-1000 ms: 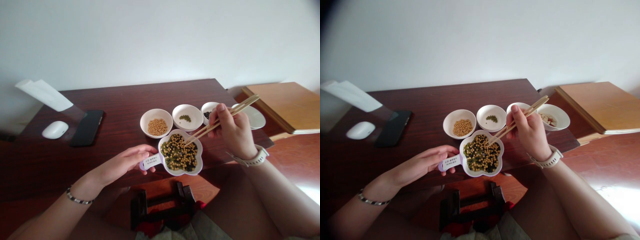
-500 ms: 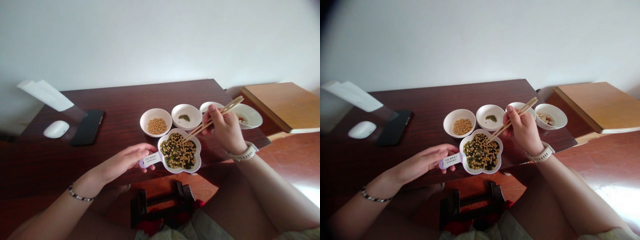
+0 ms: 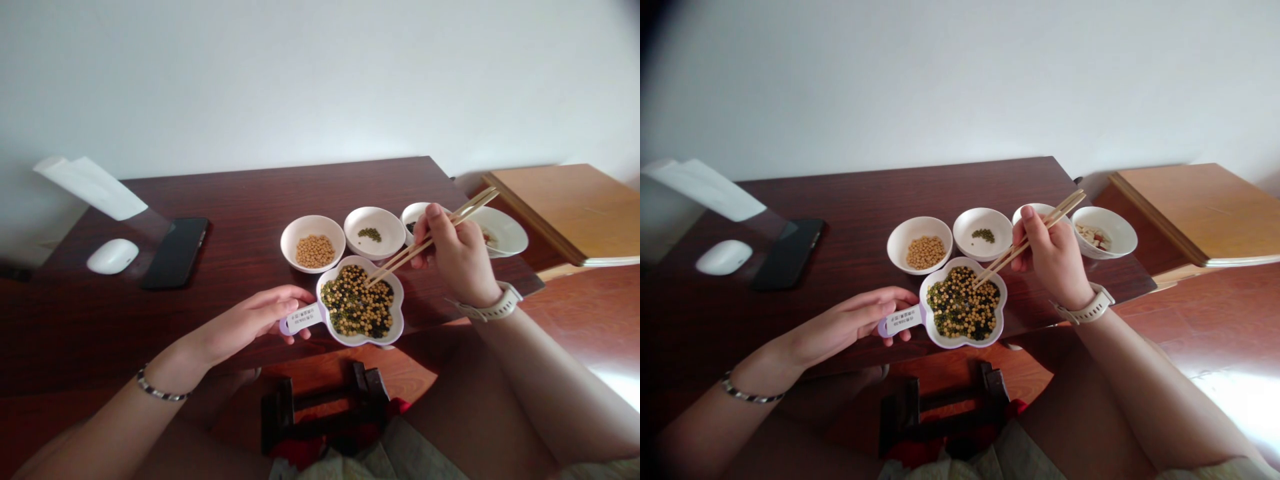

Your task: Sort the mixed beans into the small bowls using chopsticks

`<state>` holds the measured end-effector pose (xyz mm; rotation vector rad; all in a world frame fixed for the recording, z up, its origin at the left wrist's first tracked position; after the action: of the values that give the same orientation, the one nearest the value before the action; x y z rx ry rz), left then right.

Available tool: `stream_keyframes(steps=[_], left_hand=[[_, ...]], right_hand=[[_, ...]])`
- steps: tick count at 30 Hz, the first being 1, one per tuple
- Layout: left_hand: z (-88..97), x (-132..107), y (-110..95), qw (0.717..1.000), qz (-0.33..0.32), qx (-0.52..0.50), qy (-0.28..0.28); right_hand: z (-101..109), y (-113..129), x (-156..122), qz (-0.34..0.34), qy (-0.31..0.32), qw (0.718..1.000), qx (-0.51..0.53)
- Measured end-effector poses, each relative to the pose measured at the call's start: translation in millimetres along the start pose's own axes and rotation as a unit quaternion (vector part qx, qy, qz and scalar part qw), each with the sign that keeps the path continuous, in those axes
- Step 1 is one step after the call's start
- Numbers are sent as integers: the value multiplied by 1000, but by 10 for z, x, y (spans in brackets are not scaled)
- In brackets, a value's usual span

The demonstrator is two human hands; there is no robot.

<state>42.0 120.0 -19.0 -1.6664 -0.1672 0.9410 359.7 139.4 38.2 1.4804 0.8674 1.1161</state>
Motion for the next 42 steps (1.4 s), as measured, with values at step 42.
stream_keyframes(steps=[42], left_hand=[[35,45,77,1000,-25,1,10]], right_hand=[[-386,-20,34,16,33,997,65]])
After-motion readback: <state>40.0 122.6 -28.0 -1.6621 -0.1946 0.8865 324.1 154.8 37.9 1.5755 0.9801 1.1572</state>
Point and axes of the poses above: each hand's wrist, its own x-axis towards the middle knuckle, its own z-axis out of the back of the hand, y = z × x, the point moved 7 cm from there along x, towards the middle knuckle, and after that the axes turned 12 degrees about x, right-handed, at the moved point
